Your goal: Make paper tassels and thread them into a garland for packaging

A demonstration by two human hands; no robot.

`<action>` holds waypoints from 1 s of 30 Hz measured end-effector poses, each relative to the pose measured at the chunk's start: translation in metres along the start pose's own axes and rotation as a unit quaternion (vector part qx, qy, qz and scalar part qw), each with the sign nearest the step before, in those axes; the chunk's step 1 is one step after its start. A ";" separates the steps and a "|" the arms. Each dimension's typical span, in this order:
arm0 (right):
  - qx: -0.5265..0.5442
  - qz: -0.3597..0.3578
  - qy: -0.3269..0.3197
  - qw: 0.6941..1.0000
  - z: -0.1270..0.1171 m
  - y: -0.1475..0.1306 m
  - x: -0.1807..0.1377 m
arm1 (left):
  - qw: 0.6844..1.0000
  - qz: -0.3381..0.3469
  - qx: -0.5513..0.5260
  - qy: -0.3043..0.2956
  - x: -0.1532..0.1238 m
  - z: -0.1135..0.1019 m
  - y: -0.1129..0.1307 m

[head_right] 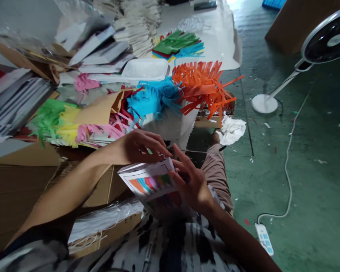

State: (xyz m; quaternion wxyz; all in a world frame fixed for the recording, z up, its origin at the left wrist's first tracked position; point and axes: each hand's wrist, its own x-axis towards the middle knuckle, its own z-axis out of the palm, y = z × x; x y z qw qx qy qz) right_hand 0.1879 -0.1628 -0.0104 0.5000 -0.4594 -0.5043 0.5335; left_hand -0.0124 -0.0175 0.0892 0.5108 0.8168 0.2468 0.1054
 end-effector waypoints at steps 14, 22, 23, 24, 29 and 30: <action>0.046 0.028 0.049 0.997 -0.001 0.008 0.002 | 0.999 0.029 0.007 0.021 0.002 0.013 -0.022; 0.067 0.019 0.052 0.996 -0.002 -0.001 0.004 | 0.991 -0.064 -0.113 -0.030 -0.011 0.015 -0.005; 0.067 0.021 0.051 0.996 -0.001 -0.002 0.003 | 0.991 -0.061 -0.115 -0.026 -0.013 0.017 -0.004; 0.066 0.022 0.051 0.996 -0.001 -0.002 0.003 | 0.992 -0.053 -0.111 -0.015 -0.014 0.019 -0.004; 0.055 0.022 0.058 0.997 0.001 0.004 0.002 | 0.999 0.011 -0.021 0.035 -0.022 0.032 -0.009; 0.051 0.019 0.057 0.997 0.001 0.007 0.001 | 0.999 0.018 -0.005 0.042 -0.023 0.034 -0.010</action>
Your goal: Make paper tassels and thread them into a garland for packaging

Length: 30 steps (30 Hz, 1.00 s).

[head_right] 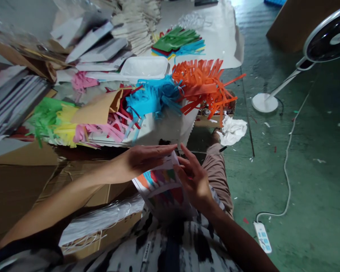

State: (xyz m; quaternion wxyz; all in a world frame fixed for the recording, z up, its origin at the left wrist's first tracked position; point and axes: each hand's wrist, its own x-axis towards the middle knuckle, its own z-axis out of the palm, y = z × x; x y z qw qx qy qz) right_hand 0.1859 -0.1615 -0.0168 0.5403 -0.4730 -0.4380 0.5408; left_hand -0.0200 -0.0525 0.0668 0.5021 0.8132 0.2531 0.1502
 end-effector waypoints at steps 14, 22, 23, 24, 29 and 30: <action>-0.164 -0.101 -0.027 0.981 0.004 -0.049 0.017 | 0.982 -0.115 -0.095 0.116 -0.001 -0.024 0.045; -0.229 -0.160 -0.143 0.949 0.007 -0.069 0.034 | 0.972 -0.019 -0.030 0.233 -0.034 -0.019 0.048; -0.234 -0.160 -0.150 0.947 0.009 -0.068 0.034 | 0.969 -0.008 -0.006 0.246 -0.039 -0.016 0.046; -0.238 -0.160 -0.154 0.946 0.011 -0.066 0.033 | 0.966 0.000 0.017 0.256 -0.045 -0.013 0.044; -0.236 -0.169 -0.175 0.941 0.021 -0.056 0.031 | 0.953 0.024 0.097 0.285 -0.066 0.000 0.035; -0.232 -0.169 -0.179 0.941 0.022 -0.055 0.031 | 0.951 0.029 0.107 0.289 -0.068 0.002 0.034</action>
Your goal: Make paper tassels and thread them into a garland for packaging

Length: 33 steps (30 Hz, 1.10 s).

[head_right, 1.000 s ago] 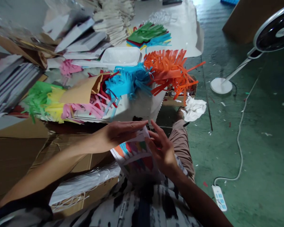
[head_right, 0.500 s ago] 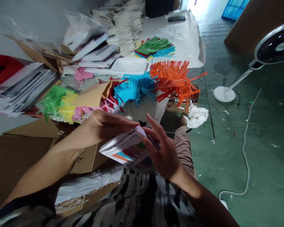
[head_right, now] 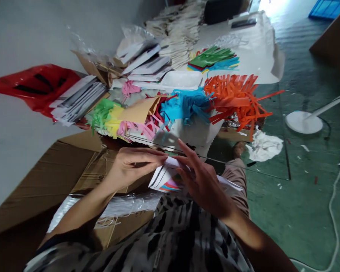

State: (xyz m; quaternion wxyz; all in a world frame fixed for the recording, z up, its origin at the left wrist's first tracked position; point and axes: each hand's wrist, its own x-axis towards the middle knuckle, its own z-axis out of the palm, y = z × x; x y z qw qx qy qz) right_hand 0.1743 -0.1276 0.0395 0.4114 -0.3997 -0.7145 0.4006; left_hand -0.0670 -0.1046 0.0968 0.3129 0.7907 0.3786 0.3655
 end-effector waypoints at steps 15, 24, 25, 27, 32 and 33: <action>0.013 0.033 0.020 0.999 0.010 0.007 0.000 | 0.993 -0.060 -0.029 0.095 -0.023 0.034 -0.018; 0.018 0.035 0.092 0.995 0.016 0.010 0.002 | 0.999 -0.019 -0.034 0.007 -0.017 0.026 -0.019; 0.020 0.031 0.101 0.994 0.017 0.009 0.004 | 1.000 -0.011 -0.018 0.007 -0.012 0.022 -0.018; 0.025 0.017 0.126 0.992 0.018 0.005 0.008 | 1.000 0.007 0.008 0.006 0.001 0.012 -0.014; 0.035 0.008 0.168 0.985 0.027 0.002 0.009 | 0.998 0.012 0.051 -0.038 0.025 -0.001 -0.008; 0.035 0.013 0.172 0.984 0.030 0.004 0.007 | 0.997 0.003 0.055 -0.052 0.026 0.001 -0.010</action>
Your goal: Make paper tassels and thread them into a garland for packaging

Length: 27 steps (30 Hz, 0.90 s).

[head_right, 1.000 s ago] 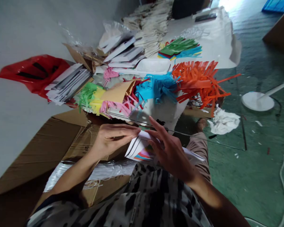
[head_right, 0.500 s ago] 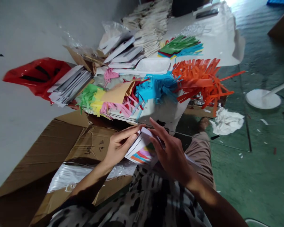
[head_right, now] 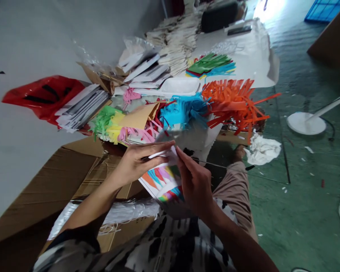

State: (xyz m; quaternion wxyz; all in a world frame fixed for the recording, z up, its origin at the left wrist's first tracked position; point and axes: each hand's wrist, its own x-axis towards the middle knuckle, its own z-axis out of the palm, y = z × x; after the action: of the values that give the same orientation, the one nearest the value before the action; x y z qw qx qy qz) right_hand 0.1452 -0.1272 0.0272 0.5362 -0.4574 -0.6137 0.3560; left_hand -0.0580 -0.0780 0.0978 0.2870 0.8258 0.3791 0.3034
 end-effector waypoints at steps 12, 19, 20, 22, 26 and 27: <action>-0.028 0.044 0.020 0.998 0.003 0.030 -0.035 | 0.994 -0.080 -0.034 -0.061 -0.036 0.006 -0.011; -0.051 0.045 -0.035 0.997 -0.001 0.032 -0.024 | 0.979 -0.158 -0.129 -0.007 -0.054 0.017 -0.021; -0.054 0.044 -0.044 0.997 -0.003 0.032 -0.022 | 0.979 -0.157 -0.131 -0.004 -0.054 0.019 -0.021; -0.054 0.034 -0.062 0.996 -0.007 0.033 -0.018 | 0.979 -0.152 -0.135 -0.001 -0.052 0.021 -0.022; -0.019 0.031 -0.101 0.994 -0.017 0.029 -0.008 | 0.986 -0.106 -0.126 0.002 -0.046 0.019 -0.021; -0.006 0.040 -0.110 0.993 -0.019 0.027 -0.005 | 0.990 -0.083 -0.117 -0.001 -0.042 0.017 -0.019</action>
State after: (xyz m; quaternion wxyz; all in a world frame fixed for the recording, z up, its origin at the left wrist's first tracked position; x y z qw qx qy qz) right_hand 0.1692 -0.1243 0.0036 0.4478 -0.4428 -0.6526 0.4213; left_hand -0.0771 -0.1053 0.0612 0.4060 0.7525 0.4077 0.3205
